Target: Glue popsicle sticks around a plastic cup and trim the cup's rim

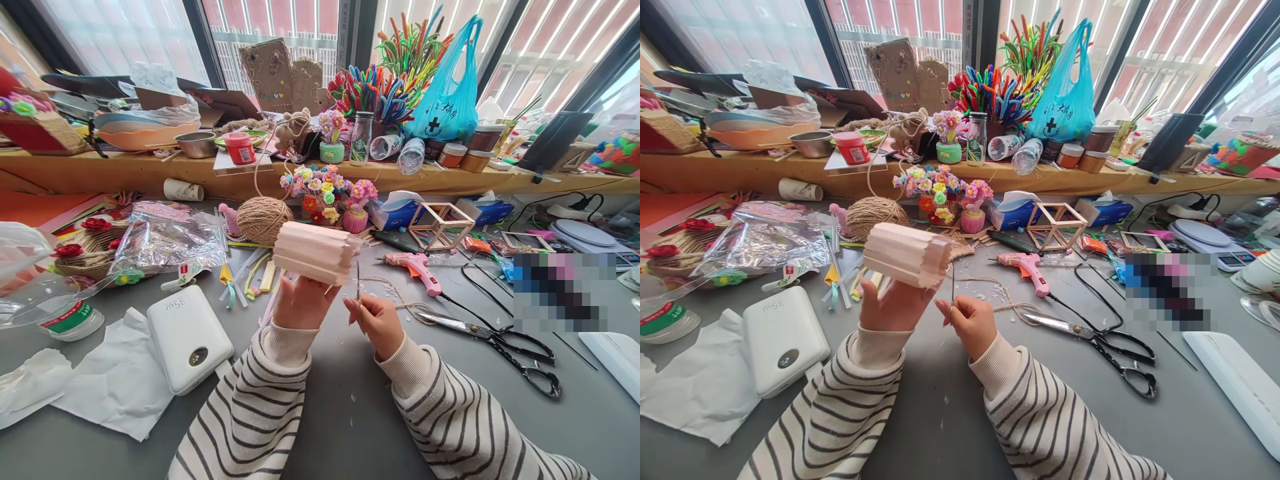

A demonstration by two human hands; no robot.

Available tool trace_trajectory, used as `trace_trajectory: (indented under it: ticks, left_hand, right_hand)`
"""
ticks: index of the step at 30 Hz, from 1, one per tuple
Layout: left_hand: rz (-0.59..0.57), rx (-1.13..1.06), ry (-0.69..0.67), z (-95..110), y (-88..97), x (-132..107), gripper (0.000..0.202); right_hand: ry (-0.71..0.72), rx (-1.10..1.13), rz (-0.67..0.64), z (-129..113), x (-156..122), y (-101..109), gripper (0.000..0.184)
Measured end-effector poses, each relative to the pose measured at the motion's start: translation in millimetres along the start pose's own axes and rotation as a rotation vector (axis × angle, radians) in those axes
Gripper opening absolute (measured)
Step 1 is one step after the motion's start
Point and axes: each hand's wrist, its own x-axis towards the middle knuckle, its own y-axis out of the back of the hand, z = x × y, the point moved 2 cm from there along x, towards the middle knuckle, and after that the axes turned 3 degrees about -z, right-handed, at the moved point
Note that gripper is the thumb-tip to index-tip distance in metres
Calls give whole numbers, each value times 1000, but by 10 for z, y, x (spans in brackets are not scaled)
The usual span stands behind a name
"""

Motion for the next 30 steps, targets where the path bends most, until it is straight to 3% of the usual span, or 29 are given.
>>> trace_trajectory:
  ticks: [5, 11, 22, 26, 30]
  left_hand:
    - [77, 147, -195, 62, 65, 18, 51]
    - [66, 159, -257, 196, -27, -57, 56]
    - [158, 40, -275, 174, -57, -79, 54]
    - [176, 75, -267, 130, 36, -67, 48]
    - [209, 72, -278, 59, 164, -35, 58]
  right_hand:
    - [-123, 316, -184, 90, -33, -86, 50]
    - [-177, 463, -292, 106, -85, -186, 49]
    - [-186, 518, -336, 120, -117, -218, 50]
    - [-184, 517, -341, 59, -108, -219, 53]
    - [-217, 540, -328, 12, -85, -217, 57]
